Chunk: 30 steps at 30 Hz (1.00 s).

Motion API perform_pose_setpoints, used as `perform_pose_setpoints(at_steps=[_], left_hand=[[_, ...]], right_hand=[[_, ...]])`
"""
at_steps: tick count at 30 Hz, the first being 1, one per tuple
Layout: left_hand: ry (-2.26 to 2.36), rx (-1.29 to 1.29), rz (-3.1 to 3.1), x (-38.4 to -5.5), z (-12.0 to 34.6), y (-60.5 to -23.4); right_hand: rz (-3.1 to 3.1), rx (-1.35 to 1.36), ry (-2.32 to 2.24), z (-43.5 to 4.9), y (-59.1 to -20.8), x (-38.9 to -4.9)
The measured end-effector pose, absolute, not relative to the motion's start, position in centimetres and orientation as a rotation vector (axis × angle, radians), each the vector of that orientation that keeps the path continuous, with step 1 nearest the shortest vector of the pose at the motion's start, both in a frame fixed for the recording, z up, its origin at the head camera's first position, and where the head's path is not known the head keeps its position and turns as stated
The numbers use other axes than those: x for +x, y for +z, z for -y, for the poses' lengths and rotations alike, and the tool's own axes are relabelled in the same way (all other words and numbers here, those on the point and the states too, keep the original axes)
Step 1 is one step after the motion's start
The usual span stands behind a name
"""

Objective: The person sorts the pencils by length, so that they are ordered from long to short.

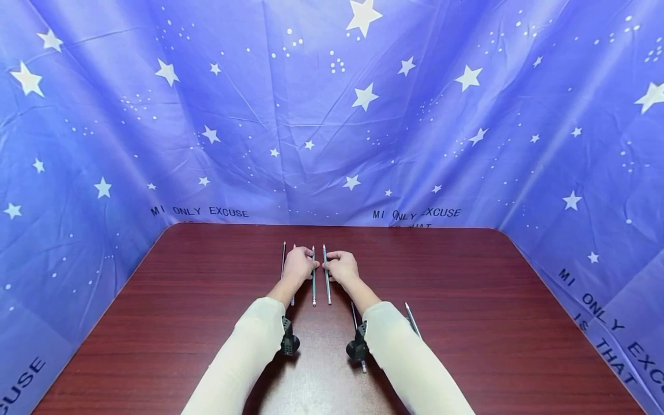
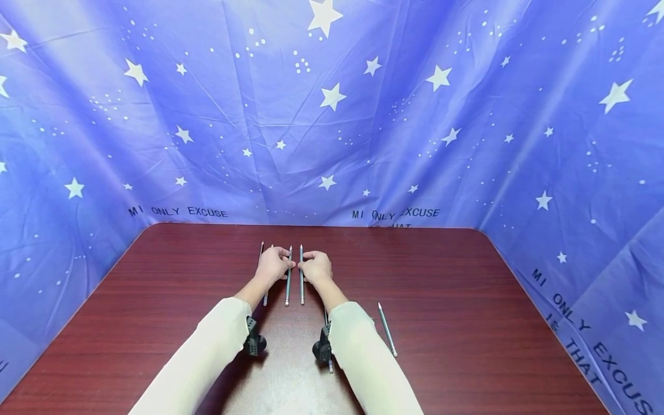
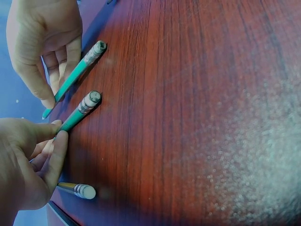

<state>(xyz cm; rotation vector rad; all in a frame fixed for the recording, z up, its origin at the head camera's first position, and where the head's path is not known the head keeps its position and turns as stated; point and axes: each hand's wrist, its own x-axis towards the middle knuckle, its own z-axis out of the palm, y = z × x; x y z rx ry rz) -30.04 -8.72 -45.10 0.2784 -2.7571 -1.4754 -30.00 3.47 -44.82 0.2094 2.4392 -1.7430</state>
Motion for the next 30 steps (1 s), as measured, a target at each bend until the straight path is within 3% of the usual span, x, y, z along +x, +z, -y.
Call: perform_pose_setpoints(at_steps=[30], left_hand=[[-1.465, 0.326, 2.801, -30.06, 8.53, -44.88]], right_hand=[[-2.654, 0.166, -1.536, -3.45, -45.23, -29.51]])
